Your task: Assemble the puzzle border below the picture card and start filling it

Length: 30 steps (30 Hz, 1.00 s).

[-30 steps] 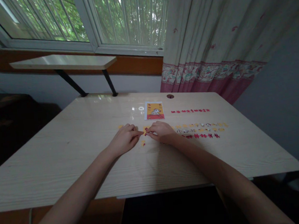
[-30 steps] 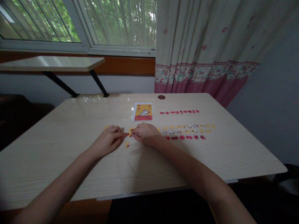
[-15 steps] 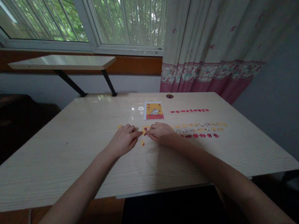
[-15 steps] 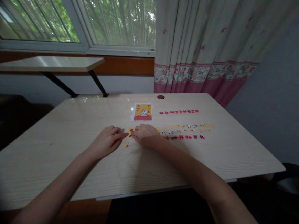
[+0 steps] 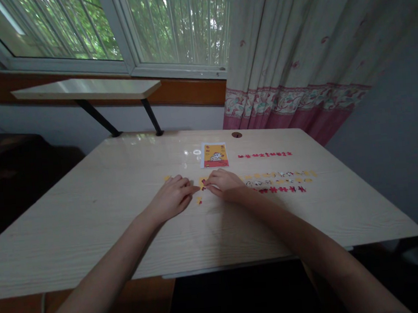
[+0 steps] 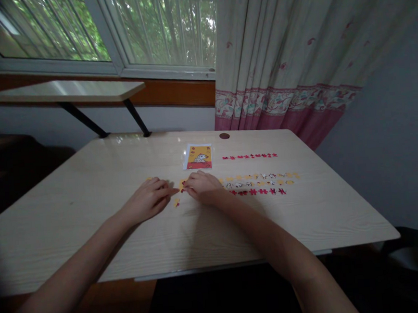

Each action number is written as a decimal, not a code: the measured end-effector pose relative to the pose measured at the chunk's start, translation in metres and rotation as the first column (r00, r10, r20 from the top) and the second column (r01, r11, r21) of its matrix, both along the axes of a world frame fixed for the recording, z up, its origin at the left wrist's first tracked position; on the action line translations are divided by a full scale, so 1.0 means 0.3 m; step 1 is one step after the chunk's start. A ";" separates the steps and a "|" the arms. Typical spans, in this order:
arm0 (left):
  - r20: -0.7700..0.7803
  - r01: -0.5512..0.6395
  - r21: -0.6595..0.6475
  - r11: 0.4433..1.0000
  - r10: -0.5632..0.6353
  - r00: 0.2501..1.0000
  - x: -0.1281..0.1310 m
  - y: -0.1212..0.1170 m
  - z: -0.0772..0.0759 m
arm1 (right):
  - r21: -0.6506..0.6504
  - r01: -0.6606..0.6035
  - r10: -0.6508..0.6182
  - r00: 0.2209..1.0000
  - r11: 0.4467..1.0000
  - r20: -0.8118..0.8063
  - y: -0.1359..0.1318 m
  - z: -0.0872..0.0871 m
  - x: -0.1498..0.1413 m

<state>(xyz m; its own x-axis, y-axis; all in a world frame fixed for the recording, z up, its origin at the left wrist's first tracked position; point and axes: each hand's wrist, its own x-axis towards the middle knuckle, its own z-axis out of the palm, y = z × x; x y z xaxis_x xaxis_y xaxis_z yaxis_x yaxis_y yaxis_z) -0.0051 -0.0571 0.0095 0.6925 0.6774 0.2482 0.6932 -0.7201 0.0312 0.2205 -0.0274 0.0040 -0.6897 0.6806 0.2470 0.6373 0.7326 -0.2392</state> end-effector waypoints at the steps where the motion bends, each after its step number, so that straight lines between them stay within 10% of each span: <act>1: 0.003 0.006 -0.007 1.000 -0.006 1.000 0.001 0.000 -0.001 | 0.009 -0.003 0.003 1.000 1.000 -0.028 0.006 -0.003 0.002; 30: 0.055 0.018 -0.050 0.999 -0.016 0.998 -0.003 0.014 -0.019 | 0.035 -0.007 0.005 0.999 0.999 0.054 0.039 -0.043 0.004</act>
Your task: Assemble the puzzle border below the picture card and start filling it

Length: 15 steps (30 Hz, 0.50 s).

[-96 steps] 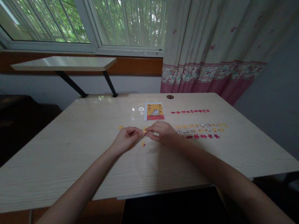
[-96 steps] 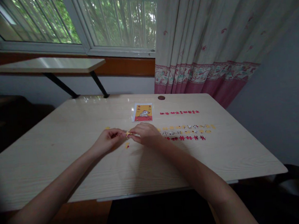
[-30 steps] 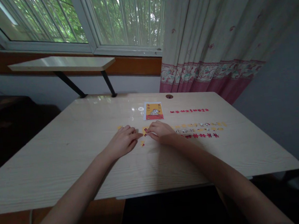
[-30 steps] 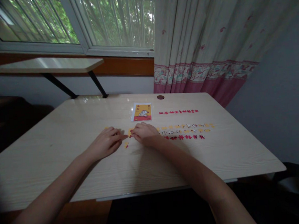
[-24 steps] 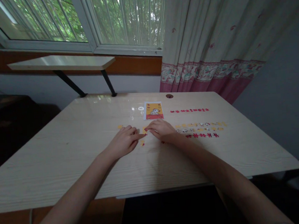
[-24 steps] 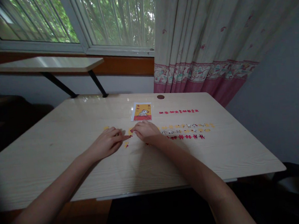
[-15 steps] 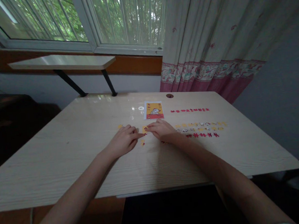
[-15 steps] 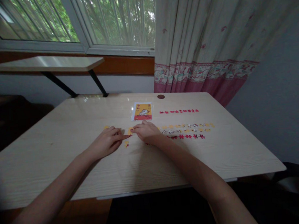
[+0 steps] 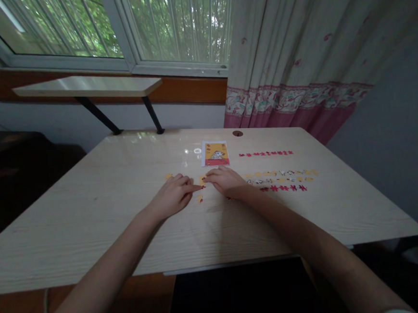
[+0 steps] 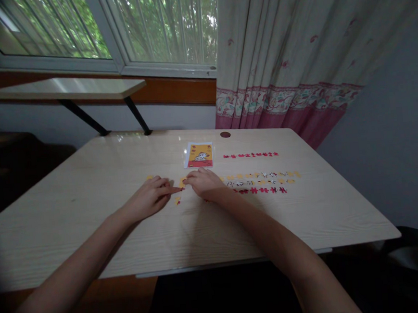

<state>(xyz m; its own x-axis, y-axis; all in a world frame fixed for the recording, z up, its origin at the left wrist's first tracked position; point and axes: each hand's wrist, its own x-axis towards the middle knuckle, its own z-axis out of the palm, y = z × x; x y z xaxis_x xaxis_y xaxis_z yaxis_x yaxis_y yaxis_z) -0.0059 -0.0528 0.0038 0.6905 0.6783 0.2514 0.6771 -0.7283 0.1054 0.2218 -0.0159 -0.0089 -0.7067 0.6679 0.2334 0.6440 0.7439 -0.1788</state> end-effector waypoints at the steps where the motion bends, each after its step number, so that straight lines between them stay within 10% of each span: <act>1: 0.001 0.000 0.000 1.000 0.000 1.000 0.001 0.000 -0.001 | -0.001 0.001 -0.001 1.000 1.000 -0.021 0.001 0.000 -0.004; 15: 0.033 -0.016 -0.027 0.999 0.017 0.999 -0.003 0.001 0.001 | 0.038 -0.097 0.102 0.976 0.995 -0.191 -0.120 0.009 -0.033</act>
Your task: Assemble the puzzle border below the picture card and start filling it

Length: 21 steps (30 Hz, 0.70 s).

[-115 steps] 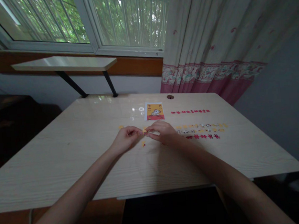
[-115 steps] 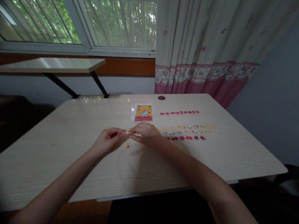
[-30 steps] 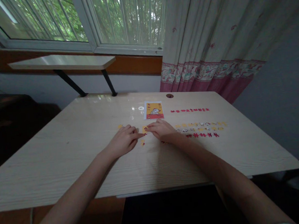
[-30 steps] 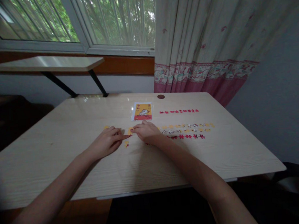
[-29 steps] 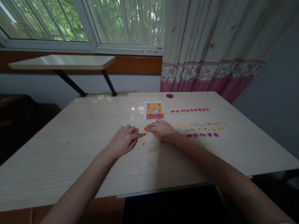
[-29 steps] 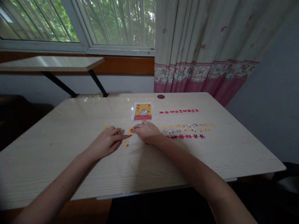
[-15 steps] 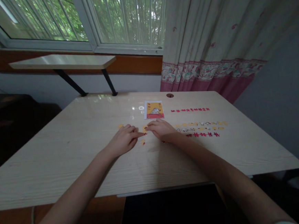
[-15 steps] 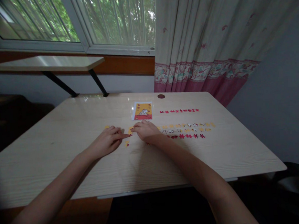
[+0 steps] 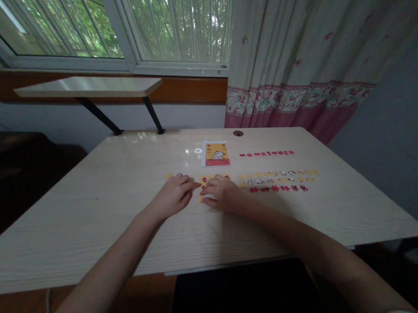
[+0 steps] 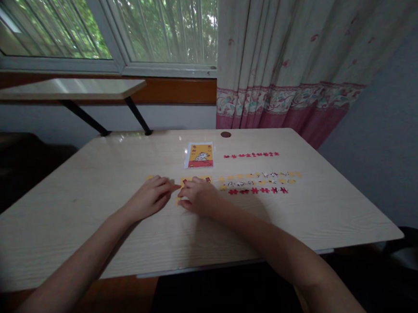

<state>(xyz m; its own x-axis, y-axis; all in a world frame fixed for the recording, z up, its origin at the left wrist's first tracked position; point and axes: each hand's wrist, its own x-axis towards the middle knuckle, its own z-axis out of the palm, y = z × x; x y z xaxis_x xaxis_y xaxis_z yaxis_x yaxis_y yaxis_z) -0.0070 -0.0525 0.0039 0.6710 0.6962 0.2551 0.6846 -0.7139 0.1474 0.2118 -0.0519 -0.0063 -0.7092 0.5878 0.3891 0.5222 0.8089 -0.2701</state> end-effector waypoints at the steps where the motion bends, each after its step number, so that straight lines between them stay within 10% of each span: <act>1: -0.007 -0.003 0.002 1.000 0.003 1.000 0.000 0.002 -0.002 | 0.002 -0.002 0.002 1.000 1.000 0.007 -0.009 -0.002 -0.007; 21: 0.002 -0.083 0.075 0.994 0.083 0.997 0.000 -0.012 0.007 | -0.370 -0.043 0.002 0.994 0.928 -0.110 -0.005 0.039 0.006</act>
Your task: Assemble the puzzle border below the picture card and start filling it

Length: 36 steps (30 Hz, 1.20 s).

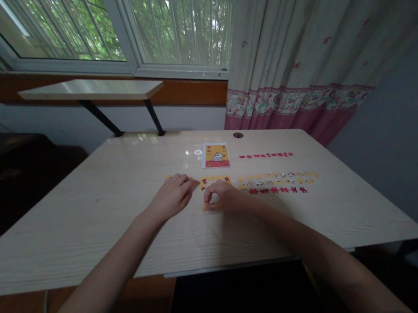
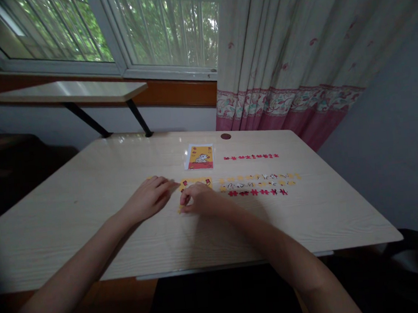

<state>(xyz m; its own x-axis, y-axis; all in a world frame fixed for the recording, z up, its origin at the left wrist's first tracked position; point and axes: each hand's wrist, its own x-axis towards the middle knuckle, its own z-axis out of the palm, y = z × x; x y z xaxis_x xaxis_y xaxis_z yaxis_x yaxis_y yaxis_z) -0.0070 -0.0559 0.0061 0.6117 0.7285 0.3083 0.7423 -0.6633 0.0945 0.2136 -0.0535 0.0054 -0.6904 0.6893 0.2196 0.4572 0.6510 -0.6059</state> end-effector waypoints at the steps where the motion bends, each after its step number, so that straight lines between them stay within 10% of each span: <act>1: 0.031 0.007 -0.010 1.000 -0.007 1.000 0.000 -0.001 0.004 | -0.019 -0.023 0.022 1.000 1.000 -0.021 -0.001 0.002 0.000; 9: 0.498 0.029 -0.194 0.980 0.073 0.864 0.026 -0.016 0.025 | -0.287 0.037 -0.108 0.966 0.957 -0.237 0.032 -0.011 -0.004; 20: 0.620 0.169 -0.339 0.926 0.085 0.780 0.069 -0.032 0.028 | -0.259 0.160 -0.242 0.913 0.953 -0.329 0.051 -0.030 -0.018; 29: 0.749 0.067 -0.385 0.921 0.269 0.605 0.052 -0.008 0.001 | 0.333 0.332 -0.240 0.927 0.882 -0.290 0.049 -0.008 0.015; 36: 0.745 0.064 -0.354 0.933 0.240 0.622 0.050 -0.007 -0.003 | 0.427 0.244 -0.207 0.969 0.870 -0.132 0.045 -0.011 0.023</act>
<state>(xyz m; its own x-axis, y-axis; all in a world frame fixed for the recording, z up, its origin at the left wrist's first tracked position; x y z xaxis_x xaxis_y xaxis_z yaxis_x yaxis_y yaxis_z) 0.0080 -0.0579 0.0051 0.1870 0.9090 0.3724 0.3457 -0.4157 0.8412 0.2204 -0.0399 0.0021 -0.4950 0.6449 0.5823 0.5863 0.7425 -0.3240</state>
